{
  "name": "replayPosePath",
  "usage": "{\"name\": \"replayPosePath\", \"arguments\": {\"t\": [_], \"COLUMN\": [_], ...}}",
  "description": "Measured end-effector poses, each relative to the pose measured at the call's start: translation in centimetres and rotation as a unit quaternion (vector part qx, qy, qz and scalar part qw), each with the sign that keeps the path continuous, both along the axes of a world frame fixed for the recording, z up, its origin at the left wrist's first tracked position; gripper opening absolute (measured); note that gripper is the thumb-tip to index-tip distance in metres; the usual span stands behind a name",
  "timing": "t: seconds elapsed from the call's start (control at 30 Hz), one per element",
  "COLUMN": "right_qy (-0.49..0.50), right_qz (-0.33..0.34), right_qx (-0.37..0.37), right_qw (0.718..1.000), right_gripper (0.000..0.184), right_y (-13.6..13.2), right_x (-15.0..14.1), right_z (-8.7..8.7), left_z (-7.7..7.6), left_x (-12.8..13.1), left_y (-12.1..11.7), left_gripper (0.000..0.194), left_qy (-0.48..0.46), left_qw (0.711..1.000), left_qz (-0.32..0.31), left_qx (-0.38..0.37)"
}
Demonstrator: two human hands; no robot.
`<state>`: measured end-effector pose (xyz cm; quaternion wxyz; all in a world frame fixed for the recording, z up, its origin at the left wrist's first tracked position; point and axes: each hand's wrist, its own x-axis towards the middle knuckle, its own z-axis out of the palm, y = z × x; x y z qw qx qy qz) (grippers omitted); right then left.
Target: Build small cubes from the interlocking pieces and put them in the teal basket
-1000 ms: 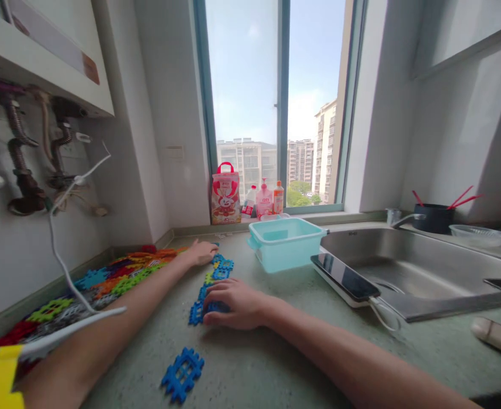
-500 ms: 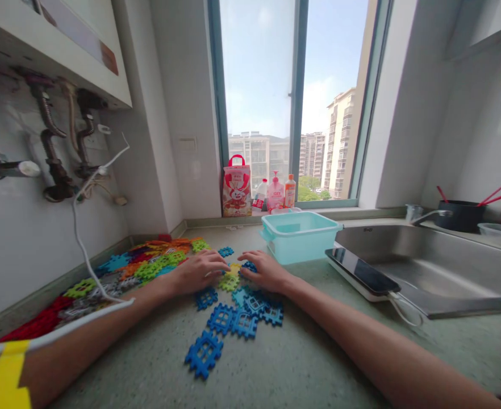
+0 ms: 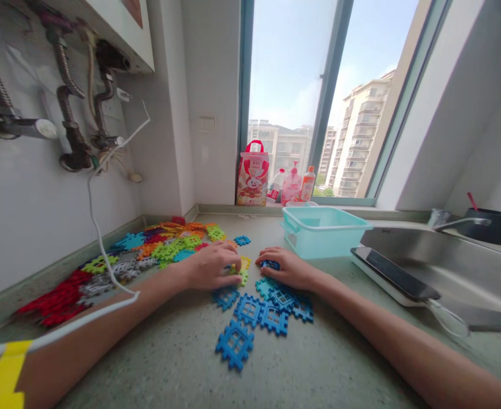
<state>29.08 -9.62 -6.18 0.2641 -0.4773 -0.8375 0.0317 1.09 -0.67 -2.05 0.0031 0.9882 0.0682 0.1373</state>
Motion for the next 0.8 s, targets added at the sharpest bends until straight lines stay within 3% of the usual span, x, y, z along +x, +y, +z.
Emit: {"name": "replayPosePath", "arguments": {"t": [0.1, 0.27, 0.33, 0.5, 0.63, 0.8], "right_qy": [-0.007, -0.018, -0.021, -0.02, -0.021, -0.014], "right_qz": [-0.006, 0.017, 0.041, 0.065, 0.061, 0.056], "right_qx": [0.005, 0.042, 0.048, 0.033, 0.021, 0.012], "right_qw": [1.0, 0.999, 0.998, 0.997, 0.998, 0.998], "right_gripper": [0.027, 0.032, 0.031, 0.028, 0.029, 0.031], "right_y": [-0.3, -1.6, -2.2, -2.8, -2.5, -2.6], "right_x": [-0.2, -1.7, -2.4, -2.9, -2.4, -2.6], "right_z": [0.2, 1.1, 1.6, 2.0, 2.0, 2.5], "left_z": [1.0, 2.3, 2.5, 1.8, 0.9, 0.4], "left_x": [-0.8, -2.6, -3.2, -4.0, -3.9, -2.6], "left_y": [0.5, 2.6, 3.4, 4.9, 5.6, 3.9], "left_gripper": [0.028, 0.05, 0.052, 0.031, 0.035, 0.028], "left_qy": [0.024, 0.082, 0.065, 0.049, 0.057, 0.025], "left_qw": [0.999, 0.982, 0.987, 0.991, 0.987, 0.979], "left_qz": [0.011, 0.013, 0.036, 0.126, 0.15, 0.203], "left_qx": [-0.032, -0.172, -0.144, -0.016, 0.007, 0.02]}}
